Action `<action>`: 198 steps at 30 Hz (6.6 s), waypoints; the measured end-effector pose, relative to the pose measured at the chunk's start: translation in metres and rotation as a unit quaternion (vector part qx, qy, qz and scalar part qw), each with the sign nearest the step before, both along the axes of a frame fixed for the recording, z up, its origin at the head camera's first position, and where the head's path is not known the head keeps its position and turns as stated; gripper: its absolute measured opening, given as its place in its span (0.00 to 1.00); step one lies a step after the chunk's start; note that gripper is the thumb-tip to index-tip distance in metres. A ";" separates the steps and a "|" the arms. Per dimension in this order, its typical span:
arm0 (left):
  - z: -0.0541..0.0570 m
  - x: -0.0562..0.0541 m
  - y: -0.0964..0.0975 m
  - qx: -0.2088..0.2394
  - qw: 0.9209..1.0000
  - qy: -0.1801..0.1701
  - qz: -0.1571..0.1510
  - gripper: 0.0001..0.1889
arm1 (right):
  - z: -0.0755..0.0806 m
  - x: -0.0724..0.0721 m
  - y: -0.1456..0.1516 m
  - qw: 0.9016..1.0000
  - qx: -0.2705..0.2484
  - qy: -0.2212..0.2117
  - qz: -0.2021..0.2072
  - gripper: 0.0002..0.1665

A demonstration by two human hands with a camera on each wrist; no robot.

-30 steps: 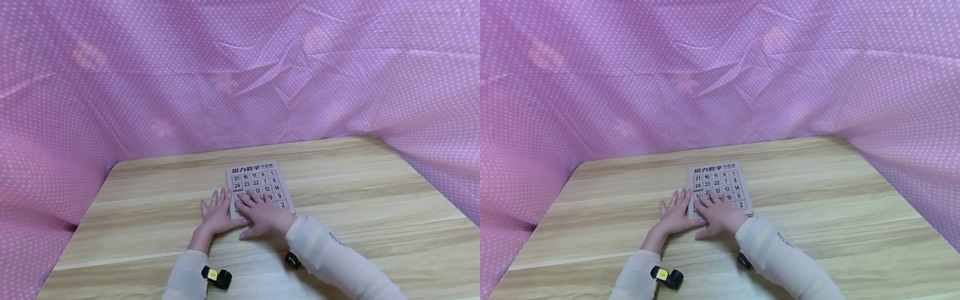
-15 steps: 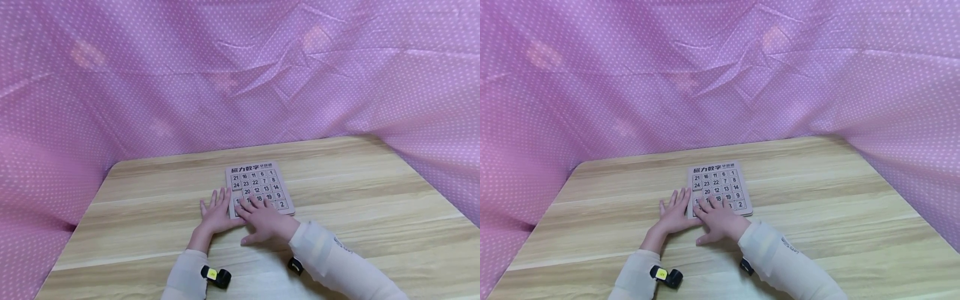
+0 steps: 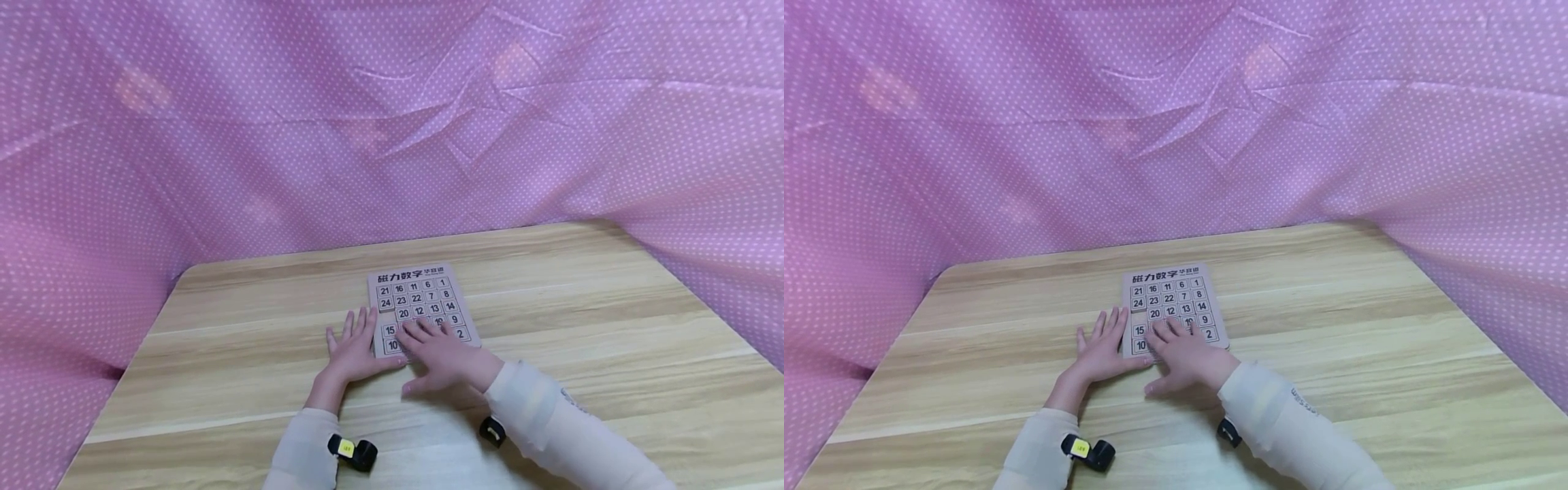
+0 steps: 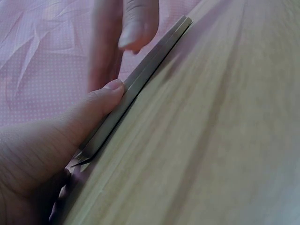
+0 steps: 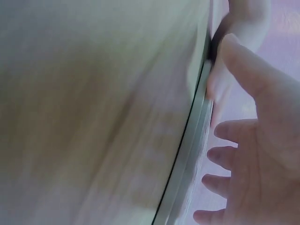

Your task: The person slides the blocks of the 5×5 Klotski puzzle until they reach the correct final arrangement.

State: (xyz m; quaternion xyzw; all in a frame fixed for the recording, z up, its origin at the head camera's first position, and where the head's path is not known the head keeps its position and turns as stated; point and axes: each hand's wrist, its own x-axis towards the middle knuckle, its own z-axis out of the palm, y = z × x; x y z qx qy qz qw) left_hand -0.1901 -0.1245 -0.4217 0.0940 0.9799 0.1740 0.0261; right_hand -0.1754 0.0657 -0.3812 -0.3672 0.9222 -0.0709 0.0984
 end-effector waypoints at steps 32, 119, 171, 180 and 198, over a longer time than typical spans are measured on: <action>0.002 0.001 0.000 0.011 1.000 -0.002 0.003 0.62 | -0.005 -0.019 0.037 0.997 0.015 0.022 -0.068 0.58; -0.003 -0.006 -0.005 0.005 1.000 0.004 -0.011 0.60 | -0.004 0.002 -0.015 0.999 0.002 0.007 0.033 0.51; -0.003 -0.008 -0.005 0.016 1.000 -0.003 -0.005 0.62 | -0.008 -0.021 0.036 0.994 0.008 -0.004 -0.106 0.54; -0.001 -0.007 -0.005 0.014 1.000 -0.004 -0.004 0.62 | -0.008 -0.016 0.037 0.995 0.007 -0.009 -0.097 0.55; -0.006 -0.006 -0.004 0.003 1.000 0.010 -0.009 0.61 | 0.001 -0.038 -0.028 0.998 0.003 0.013 -0.057 0.48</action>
